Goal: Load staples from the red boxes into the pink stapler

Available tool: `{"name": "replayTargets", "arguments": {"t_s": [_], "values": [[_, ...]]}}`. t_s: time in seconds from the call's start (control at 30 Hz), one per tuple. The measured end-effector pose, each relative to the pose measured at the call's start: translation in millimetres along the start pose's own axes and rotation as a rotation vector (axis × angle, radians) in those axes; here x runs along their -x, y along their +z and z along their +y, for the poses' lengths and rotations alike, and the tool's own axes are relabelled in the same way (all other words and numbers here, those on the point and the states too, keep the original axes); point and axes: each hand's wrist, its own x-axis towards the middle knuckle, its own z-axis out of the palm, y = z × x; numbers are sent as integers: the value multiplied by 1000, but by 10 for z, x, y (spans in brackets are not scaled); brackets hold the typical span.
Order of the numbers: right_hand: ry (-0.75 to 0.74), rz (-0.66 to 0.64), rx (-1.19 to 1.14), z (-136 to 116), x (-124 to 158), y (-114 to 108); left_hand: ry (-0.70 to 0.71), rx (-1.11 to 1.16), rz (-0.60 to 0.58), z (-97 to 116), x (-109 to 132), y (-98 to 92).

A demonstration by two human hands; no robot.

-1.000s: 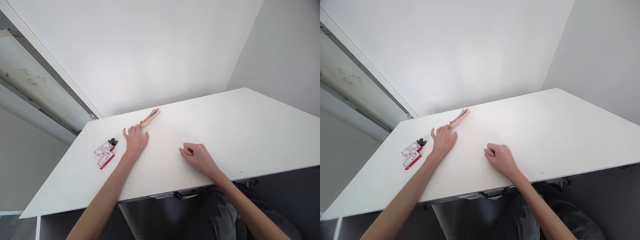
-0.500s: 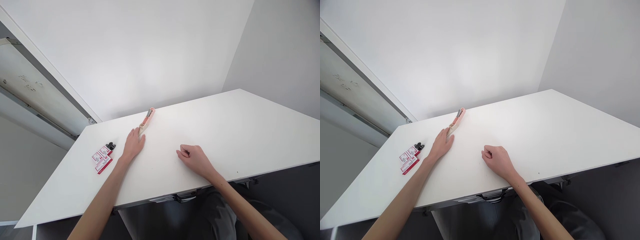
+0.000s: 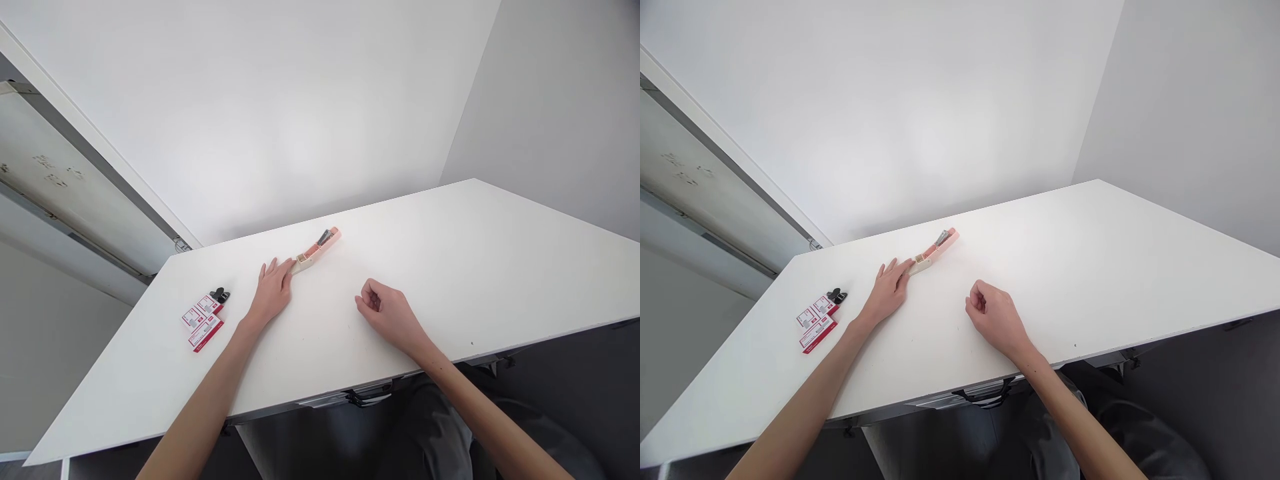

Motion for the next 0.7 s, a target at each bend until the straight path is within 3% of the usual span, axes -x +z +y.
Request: {"name": "replayTargets", "arguments": {"t_s": [0.3, 0.53, 0.7], "values": [[128, 179, -158, 45, -13, 17, 117, 73, -60, 149, 46, -28], [156, 153, -196, 2, -19, -7, 224, 117, -90, 198, 59, -13], [107, 68, -121, -40, -18, -25, 265, 151, 68, 280, 85, -15]]}}
